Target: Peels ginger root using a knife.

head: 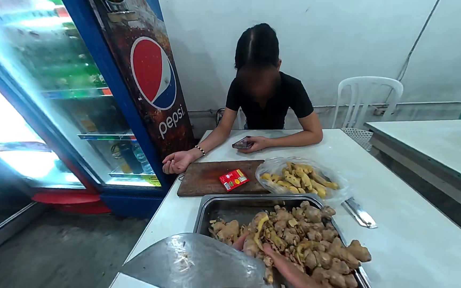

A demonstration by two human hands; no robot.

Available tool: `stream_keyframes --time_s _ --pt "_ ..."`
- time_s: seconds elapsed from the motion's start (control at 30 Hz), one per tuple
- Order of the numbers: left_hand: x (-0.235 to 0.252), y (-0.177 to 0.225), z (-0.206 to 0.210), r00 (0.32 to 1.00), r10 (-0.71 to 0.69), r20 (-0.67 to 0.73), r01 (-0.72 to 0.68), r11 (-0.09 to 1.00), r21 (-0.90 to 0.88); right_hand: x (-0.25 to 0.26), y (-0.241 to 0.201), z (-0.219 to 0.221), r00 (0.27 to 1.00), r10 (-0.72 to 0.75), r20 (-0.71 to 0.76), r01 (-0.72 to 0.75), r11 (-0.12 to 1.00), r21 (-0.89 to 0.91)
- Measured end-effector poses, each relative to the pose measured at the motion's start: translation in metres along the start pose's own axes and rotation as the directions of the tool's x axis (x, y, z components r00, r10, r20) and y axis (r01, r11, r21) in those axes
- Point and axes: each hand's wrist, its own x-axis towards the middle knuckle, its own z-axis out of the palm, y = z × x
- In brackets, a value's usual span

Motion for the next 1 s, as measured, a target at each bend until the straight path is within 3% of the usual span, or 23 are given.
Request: stream_keyframes --time_s 0.17,0.3,0.53,0.73,1.0 --pt "0.015 0.006 0.005 0.991 -0.113 0.067 0.116 0.993 -0.037 -0.002 0.003 0.000 0.999 -0.033 0.007 0.034 0.996 -0.080" --pt "0.022 0.006 0.011 0.993 -0.095 0.067 0.091 0.994 0.064 0.003 0.001 0.004 0.999 -0.006 0.043 0.005 1.000 0.025" --pt "0.023 0.010 0.008 0.988 -0.117 0.101 0.110 0.991 0.074 0.003 0.004 0.006 0.999 -0.021 0.026 0.020 0.999 0.041" --pt "0.016 0.012 0.011 0.972 -0.217 0.093 0.222 0.974 -0.050 -0.002 0.005 0.003 0.999 -0.006 0.034 0.007 1.000 -0.019" --pt "0.020 0.012 0.011 0.985 -0.134 0.107 0.131 0.991 0.030 0.000 0.005 0.006 0.998 -0.059 0.021 0.059 0.998 0.021"
